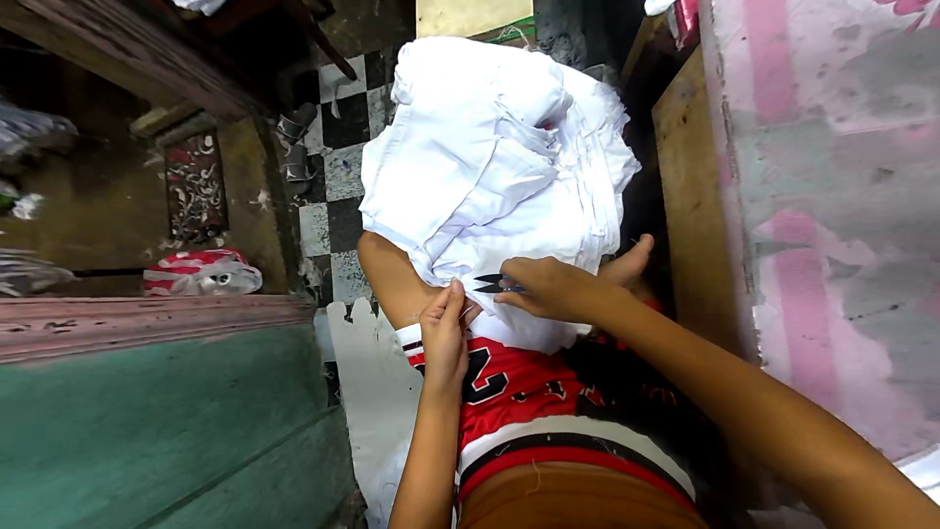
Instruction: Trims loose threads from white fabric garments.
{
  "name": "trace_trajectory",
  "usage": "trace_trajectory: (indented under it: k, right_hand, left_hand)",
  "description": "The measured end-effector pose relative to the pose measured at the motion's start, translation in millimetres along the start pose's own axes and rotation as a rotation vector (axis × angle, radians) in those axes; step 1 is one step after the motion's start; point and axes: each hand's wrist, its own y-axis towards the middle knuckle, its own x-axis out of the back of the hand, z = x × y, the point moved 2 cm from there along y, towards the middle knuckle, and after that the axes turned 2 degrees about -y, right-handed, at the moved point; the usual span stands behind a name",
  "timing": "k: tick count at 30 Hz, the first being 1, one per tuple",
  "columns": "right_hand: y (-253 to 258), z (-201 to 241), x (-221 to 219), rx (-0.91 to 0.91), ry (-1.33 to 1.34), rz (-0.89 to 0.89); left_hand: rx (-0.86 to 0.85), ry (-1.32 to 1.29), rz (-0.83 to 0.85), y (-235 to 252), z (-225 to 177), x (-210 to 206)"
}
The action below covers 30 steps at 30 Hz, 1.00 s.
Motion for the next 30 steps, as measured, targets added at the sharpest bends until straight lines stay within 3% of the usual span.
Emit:
trace_trajectory:
  k: [15,23,26,30]
  right_hand:
    - [2,0,-8,0.118,-0.142,-0.124]
    - [0,5,5,0.033,-0.031,-0.250]
    - [1,9,-4,0.013,0.024,-0.213]
    - [1,10,-14,-0.032,0.213,-0.156]
  left_hand:
    - [-0.015,0.010,0.002,-3,3,-1]
    - [0.063,-0.068,-0.018,-3,0,0]
    - [-0.020,-0.031,-0.003,-5,1,-1]
    - [-0.288,0.111,0.065,-4,8,3]
